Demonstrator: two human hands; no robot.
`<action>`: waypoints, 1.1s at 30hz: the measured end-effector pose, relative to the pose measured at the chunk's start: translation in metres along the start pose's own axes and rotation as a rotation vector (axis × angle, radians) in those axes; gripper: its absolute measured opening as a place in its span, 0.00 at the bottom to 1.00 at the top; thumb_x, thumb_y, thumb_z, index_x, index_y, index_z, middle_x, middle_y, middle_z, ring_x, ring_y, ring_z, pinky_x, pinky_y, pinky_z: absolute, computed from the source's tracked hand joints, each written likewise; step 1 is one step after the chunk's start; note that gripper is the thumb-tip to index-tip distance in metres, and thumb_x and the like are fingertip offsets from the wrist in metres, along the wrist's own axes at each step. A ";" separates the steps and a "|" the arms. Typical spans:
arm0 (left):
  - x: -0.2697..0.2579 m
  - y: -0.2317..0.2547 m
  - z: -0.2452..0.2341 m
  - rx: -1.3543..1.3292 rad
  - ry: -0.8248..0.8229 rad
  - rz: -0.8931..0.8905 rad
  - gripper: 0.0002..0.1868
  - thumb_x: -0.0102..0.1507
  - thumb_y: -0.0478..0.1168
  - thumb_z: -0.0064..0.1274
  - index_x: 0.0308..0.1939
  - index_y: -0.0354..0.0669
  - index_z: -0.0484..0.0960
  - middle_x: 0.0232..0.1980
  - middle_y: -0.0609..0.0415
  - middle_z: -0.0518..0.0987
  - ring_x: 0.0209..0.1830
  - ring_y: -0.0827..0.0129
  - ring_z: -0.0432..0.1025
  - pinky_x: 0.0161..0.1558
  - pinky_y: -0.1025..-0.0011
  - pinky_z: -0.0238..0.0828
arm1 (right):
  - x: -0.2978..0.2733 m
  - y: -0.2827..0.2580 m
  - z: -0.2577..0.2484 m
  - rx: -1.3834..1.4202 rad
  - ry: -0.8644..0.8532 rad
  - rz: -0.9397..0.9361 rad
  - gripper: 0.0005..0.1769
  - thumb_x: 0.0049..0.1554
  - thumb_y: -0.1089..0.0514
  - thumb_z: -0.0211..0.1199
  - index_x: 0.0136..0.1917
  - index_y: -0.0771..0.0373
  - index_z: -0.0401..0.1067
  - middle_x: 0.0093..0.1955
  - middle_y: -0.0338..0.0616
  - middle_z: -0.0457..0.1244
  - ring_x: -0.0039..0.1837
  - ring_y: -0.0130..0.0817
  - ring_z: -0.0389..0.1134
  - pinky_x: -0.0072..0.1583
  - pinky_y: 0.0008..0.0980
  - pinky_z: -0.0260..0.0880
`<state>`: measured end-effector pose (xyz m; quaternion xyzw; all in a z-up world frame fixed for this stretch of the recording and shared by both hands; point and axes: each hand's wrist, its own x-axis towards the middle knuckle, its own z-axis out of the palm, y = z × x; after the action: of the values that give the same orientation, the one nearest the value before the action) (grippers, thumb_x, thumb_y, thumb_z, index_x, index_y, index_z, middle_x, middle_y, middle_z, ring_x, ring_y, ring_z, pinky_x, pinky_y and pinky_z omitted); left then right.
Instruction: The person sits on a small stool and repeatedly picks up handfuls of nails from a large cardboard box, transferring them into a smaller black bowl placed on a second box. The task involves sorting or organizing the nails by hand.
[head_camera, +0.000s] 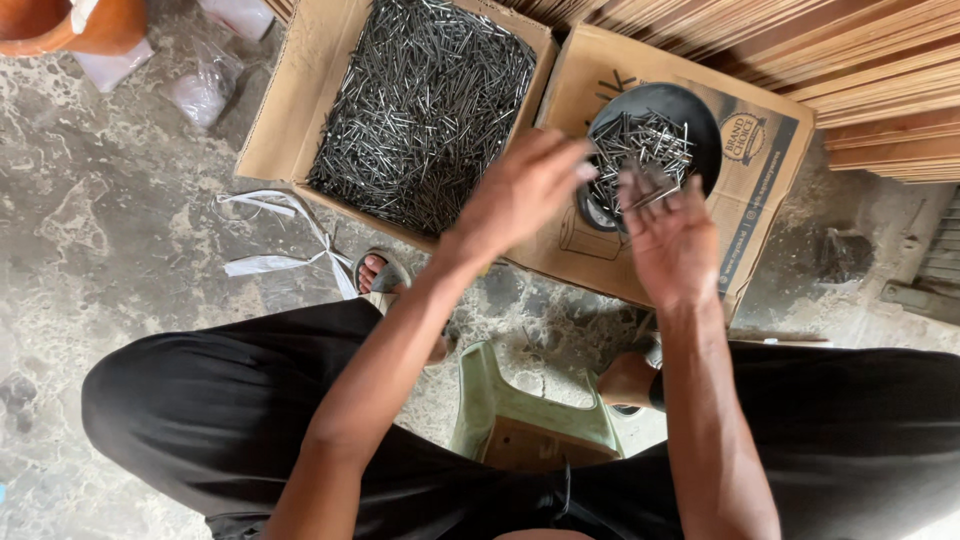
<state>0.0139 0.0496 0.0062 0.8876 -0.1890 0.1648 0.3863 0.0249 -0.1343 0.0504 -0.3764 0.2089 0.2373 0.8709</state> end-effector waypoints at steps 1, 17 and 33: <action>-0.008 -0.018 -0.001 0.000 0.027 -0.140 0.13 0.58 0.35 0.51 0.47 0.47 0.75 0.39 0.48 0.73 0.37 0.61 0.71 0.37 0.71 0.72 | -0.002 -0.004 0.004 0.139 -0.006 -0.013 0.25 0.61 0.50 0.37 0.63 0.71 0.51 0.58 0.53 0.55 0.61 0.42 0.61 0.64 0.36 0.64; -0.163 -0.144 0.060 0.307 -0.615 -0.832 0.21 0.60 0.32 0.45 0.58 0.43 0.67 0.65 0.38 0.54 0.63 0.43 0.54 0.54 0.50 0.65 | -0.001 0.000 0.010 -0.327 -0.023 -0.028 0.25 0.57 0.51 0.47 0.64 0.65 0.55 0.65 0.52 0.56 0.67 0.37 0.59 0.67 0.29 0.61; -0.184 -0.148 0.085 -0.301 -0.378 -1.009 0.25 0.64 0.44 0.43 0.64 0.42 0.61 0.67 0.45 0.57 0.60 0.49 0.60 0.54 0.68 0.67 | 0.012 0.006 -0.007 -0.400 -0.038 0.013 0.18 0.55 0.60 0.50 0.57 0.70 0.61 0.58 0.61 0.60 0.59 0.43 0.65 0.57 0.30 0.70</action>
<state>-0.0654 0.1177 -0.2218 0.8173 0.1718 -0.2311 0.4991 0.0299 -0.1330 0.0368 -0.5360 0.1433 0.2867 0.7810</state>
